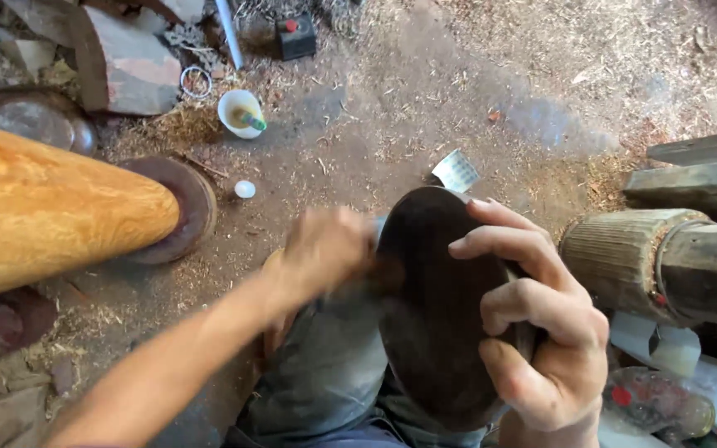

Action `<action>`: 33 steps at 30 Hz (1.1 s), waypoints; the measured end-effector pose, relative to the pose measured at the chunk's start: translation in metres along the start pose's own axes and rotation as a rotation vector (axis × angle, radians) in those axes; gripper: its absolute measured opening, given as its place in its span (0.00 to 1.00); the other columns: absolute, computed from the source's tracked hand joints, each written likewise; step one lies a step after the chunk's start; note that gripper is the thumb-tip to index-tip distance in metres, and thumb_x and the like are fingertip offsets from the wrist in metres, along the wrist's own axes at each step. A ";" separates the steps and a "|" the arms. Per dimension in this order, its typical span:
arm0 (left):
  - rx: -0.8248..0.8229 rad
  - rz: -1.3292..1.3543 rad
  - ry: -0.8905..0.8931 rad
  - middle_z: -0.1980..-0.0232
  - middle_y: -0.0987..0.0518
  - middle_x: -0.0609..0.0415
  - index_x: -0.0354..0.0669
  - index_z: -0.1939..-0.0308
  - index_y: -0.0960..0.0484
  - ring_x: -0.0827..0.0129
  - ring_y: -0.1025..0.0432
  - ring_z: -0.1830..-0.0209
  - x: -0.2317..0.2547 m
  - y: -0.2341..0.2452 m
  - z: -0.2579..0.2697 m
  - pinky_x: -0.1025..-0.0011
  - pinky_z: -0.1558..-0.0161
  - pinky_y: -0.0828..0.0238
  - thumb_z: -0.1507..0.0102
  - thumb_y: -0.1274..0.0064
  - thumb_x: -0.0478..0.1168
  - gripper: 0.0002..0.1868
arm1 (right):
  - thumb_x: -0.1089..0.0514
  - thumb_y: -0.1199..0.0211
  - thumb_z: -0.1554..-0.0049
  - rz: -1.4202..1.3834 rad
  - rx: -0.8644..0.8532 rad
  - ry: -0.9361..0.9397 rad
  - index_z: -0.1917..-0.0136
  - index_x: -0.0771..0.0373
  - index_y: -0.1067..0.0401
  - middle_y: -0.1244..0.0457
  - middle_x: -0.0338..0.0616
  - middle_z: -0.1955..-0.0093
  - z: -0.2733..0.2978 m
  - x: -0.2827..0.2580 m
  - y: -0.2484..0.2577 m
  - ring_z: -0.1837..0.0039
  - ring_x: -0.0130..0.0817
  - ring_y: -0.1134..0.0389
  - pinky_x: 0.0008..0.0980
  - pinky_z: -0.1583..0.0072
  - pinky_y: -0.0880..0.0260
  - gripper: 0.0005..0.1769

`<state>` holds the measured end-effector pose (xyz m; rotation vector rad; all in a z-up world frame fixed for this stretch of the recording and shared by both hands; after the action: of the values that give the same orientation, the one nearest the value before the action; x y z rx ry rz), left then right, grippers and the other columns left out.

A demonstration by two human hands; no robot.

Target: Sanding a wooden bowl and applying glue to a crack to repair it.

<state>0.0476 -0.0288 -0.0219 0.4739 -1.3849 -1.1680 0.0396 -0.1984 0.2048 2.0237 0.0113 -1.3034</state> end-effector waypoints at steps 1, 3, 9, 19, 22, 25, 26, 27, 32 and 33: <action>0.001 0.001 0.007 0.72 0.19 0.50 0.57 0.72 0.16 0.49 0.22 0.73 0.000 0.003 -0.002 0.49 0.76 0.28 0.41 0.47 0.59 0.16 | 0.53 0.49 0.49 -0.004 -0.005 0.002 0.67 0.58 0.40 0.36 0.62 0.41 -0.002 0.002 0.000 0.25 0.67 0.40 0.63 0.23 0.41 0.09; 0.479 0.107 -0.153 0.83 0.29 0.60 0.54 0.80 0.31 0.62 0.30 0.86 0.005 0.021 -0.006 0.56 0.87 0.39 0.33 0.49 0.62 0.27 | 0.55 0.50 0.52 -0.007 0.063 -0.028 0.67 0.60 0.43 0.37 0.67 0.41 -0.002 0.005 0.004 0.25 0.65 0.41 0.63 0.21 0.44 0.08; -0.195 0.009 0.003 0.77 0.21 0.51 0.60 0.77 0.18 0.54 0.23 0.75 0.006 -0.001 0.019 0.55 0.72 0.28 0.45 0.48 0.57 0.13 | 0.51 0.49 0.50 -0.060 0.074 -0.066 0.68 0.59 0.42 0.37 0.64 0.42 -0.002 0.000 0.002 0.24 0.67 0.40 0.62 0.20 0.44 0.11; -0.386 0.219 0.098 0.70 0.16 0.55 0.60 0.69 0.13 0.60 0.20 0.66 0.019 0.024 0.029 0.58 0.63 0.28 0.50 0.45 0.79 0.31 | 0.50 0.49 0.49 -0.063 0.086 -0.121 0.66 0.58 0.44 0.37 0.63 0.41 -0.001 -0.006 0.000 0.24 0.64 0.40 0.60 0.21 0.44 0.11; 0.133 0.207 -0.007 0.80 0.23 0.57 0.62 0.80 0.20 0.63 0.27 0.83 0.002 0.023 0.003 0.56 0.83 0.37 0.40 0.46 0.58 0.16 | 0.56 0.48 0.55 0.033 0.006 -0.032 0.68 0.57 0.41 0.35 0.56 0.42 -0.006 -0.012 -0.005 0.25 0.61 0.40 0.58 0.23 0.41 0.05; 0.561 0.188 -0.133 0.81 0.30 0.54 0.51 0.80 0.34 0.52 0.30 0.83 0.012 0.030 0.017 0.49 0.81 0.44 0.38 0.56 0.75 0.34 | 0.60 0.50 0.59 0.012 0.066 -0.060 0.67 0.59 0.44 0.37 0.62 0.40 -0.005 -0.004 -0.001 0.24 0.62 0.41 0.60 0.21 0.43 0.05; 0.343 0.291 -0.124 0.81 0.26 0.55 0.59 0.73 0.23 0.60 0.29 0.83 0.015 0.025 0.028 0.55 0.82 0.40 0.40 0.50 0.67 0.22 | 0.59 0.51 0.58 -0.025 0.089 -0.083 0.67 0.59 0.45 0.37 0.64 0.41 -0.003 0.000 0.003 0.24 0.63 0.41 0.60 0.21 0.43 0.05; 0.122 0.390 -0.119 0.81 0.22 0.57 0.67 0.67 0.12 0.67 0.28 0.84 0.017 0.018 0.038 0.61 0.82 0.37 0.42 0.43 0.60 0.11 | 0.58 0.51 0.56 -0.063 0.112 -0.105 0.67 0.59 0.46 0.37 0.66 0.42 -0.001 0.005 0.006 0.25 0.64 0.40 0.61 0.21 0.43 0.06; 0.212 0.269 -0.083 0.80 0.24 0.61 0.57 0.81 0.26 0.68 0.28 0.83 0.009 0.025 0.014 0.59 0.80 0.34 0.41 0.53 0.75 0.31 | 0.52 0.50 0.54 -0.077 0.139 -0.119 0.68 0.59 0.46 0.38 0.66 0.41 0.000 0.002 0.004 0.23 0.65 0.42 0.62 0.20 0.45 0.11; 0.468 0.211 -0.122 0.81 0.28 0.61 0.54 0.82 0.32 0.65 0.30 0.85 0.004 0.028 -0.001 0.57 0.83 0.35 0.37 0.65 0.77 0.35 | 0.53 0.51 0.54 -0.039 0.142 -0.116 0.67 0.59 0.47 0.38 0.66 0.40 -0.001 0.002 0.004 0.23 0.64 0.42 0.60 0.19 0.46 0.10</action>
<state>0.0573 -0.0209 0.0035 0.5740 -1.7772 -0.7070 0.0425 -0.2013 0.2055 2.0717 -0.0986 -1.4818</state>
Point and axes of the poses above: each hand's wrist, its own z-axis away from the middle knuckle, its own y-axis out of the back of the hand, x = y × z, the point moved 2 cm from there along -z, towards the middle knuckle
